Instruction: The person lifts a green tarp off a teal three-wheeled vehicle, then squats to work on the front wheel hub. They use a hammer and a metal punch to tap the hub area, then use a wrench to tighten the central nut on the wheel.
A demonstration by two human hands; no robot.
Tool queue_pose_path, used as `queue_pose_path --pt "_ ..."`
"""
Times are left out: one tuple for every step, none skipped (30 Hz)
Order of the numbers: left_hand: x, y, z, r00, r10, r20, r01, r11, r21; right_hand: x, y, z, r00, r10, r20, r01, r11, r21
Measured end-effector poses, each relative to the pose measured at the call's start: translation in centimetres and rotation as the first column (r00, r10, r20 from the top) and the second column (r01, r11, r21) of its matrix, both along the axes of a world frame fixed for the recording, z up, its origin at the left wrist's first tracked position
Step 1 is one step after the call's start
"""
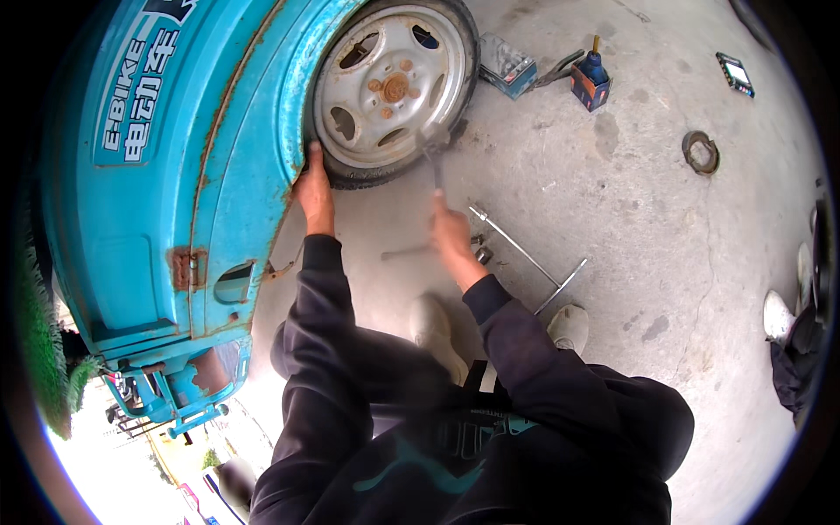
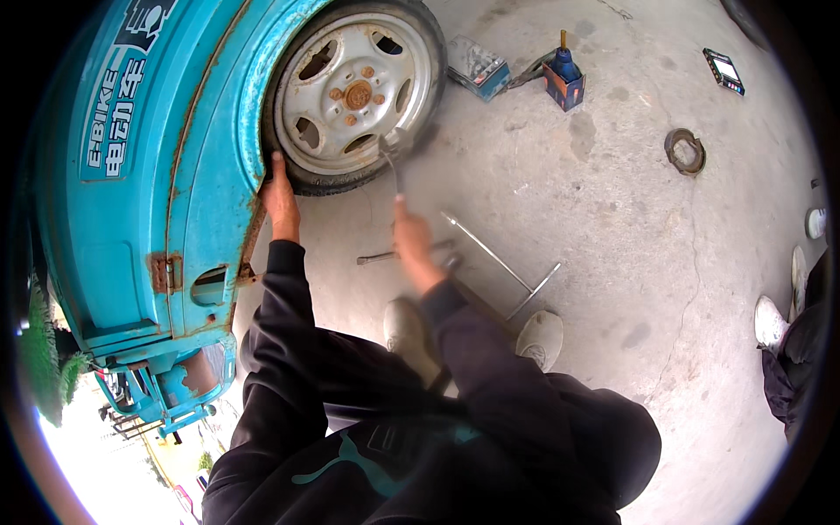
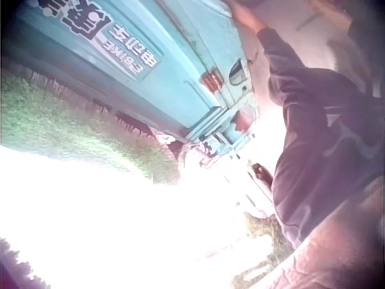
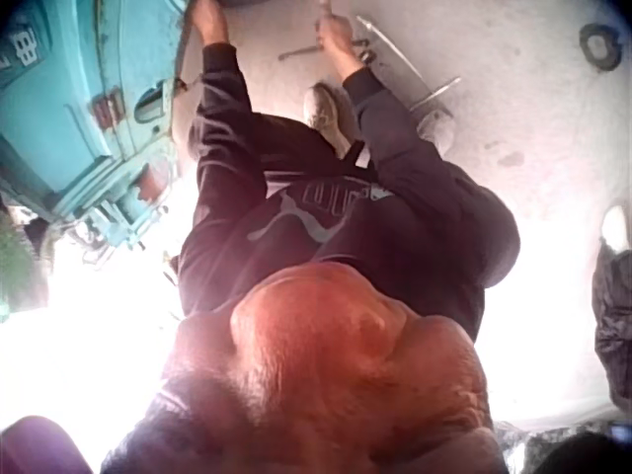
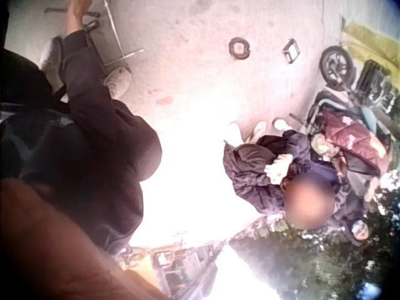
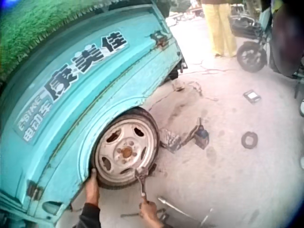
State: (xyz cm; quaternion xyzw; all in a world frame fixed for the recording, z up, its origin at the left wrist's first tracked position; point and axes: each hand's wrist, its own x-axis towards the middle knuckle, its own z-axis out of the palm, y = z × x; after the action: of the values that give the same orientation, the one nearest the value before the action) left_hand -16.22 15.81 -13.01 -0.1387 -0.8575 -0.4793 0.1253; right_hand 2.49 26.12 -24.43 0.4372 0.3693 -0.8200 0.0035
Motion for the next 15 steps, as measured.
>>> queue_pose_path --pt "1.0 1.3 0.5 0.994 -0.02 -0.111 0.024 0.999 0.033 1.0 -0.5 -0.6 0.998 -0.052 0.02 0.054 0.995 -0.08" --pt "-0.1 1.2 -0.4 0.988 0.031 -0.154 -0.027 0.999 0.031 1.9 -0.8 -1.2 0.999 -0.044 0.027 0.045 0.997 -0.063" --pt "1.0 0.1 -0.2 0.991 0.045 -0.124 -0.042 0.999 0.024 2.7 -0.8 -1.8 0.999 -0.036 0.033 0.037 0.998 -0.047" --pt "1.7 0.0 -0.2 0.994 0.051 -0.095 -0.047 0.998 0.034 2.7 0.3 -2.1 0.999 -0.039 0.037 0.039 0.999 -0.013" --pt "1.9 0.2 0.1 0.997 0.069 -0.044 -0.066 0.996 0.053 2.8 1.2 -2.2 0.999 -0.02 0.05 0.021 1.0 -0.022" --pt "1.2 0.9 0.5 0.991 0.129 -0.033 -0.13 0.991 -0.032 2.5 1.9 -2.7 0.999 -0.006 0.054 0.004 0.999 0.036" --pt "1.2 1.4 1.0 1.0 0.022 -0.009 -0.022 1.0 -0.002 2.1 2.8 -3.8 0.998 0.008 0.065 -0.014 0.995 0.096" --pt "1.1 1.3 1.6 0.996 -0.084 0.008 0.083 0.996 0.026 1.6 3.6 -4.1 0.997 0.023 0.074 -0.034 0.988 0.152" --pt "0.2 1.5 1.8 0.983 -0.175 -0.059 0.173 0.984 -0.032 0.8 5.0 -4.4 0.997 0.033 0.067 -0.047 0.975 0.215" --pt "-3.3 -4.1 0.9 0.963 -0.148 -0.226 0.108 0.978 -0.177 0.2 3.4 -2.2 0.991 0.125 0.036 -0.13 0.964 0.232" --pt "-2.2 -2.0 1.3 0.958 -0.195 -0.21 0.162 0.973 -0.167 0.0 4.8 -2.2 0.992 0.121 0.048 -0.129 0.948 0.289" --pt "-0.7 0.1 1.5 0.95 -0.242 -0.195 0.214 0.964 -0.155 0.0 5.1 -2.5 0.991 0.109 0.076 -0.129 0.927 0.351" --pt "0.7 1.6 2.0 0.955 -0.091 -0.281 0.021 0.97 -0.244 -1.1 5.3 -2.3 0.992 0.102 0.076 -0.124 0.898 0.421" --pt "0.7 0.7 1.5 0.995 -0.028 -0.1 0.015 0.992 -0.125 -1.8 4.9 -1.3 0.99 0.118 0.072 -0.138 0.867 0.479" --pt "1.0 -0.7 1.2 0.996 0.008 -0.088 -0.023 0.985 -0.17 -2.3 5.0 -0.4 0.98 0.188 0.065 -0.192 0.81 0.554"
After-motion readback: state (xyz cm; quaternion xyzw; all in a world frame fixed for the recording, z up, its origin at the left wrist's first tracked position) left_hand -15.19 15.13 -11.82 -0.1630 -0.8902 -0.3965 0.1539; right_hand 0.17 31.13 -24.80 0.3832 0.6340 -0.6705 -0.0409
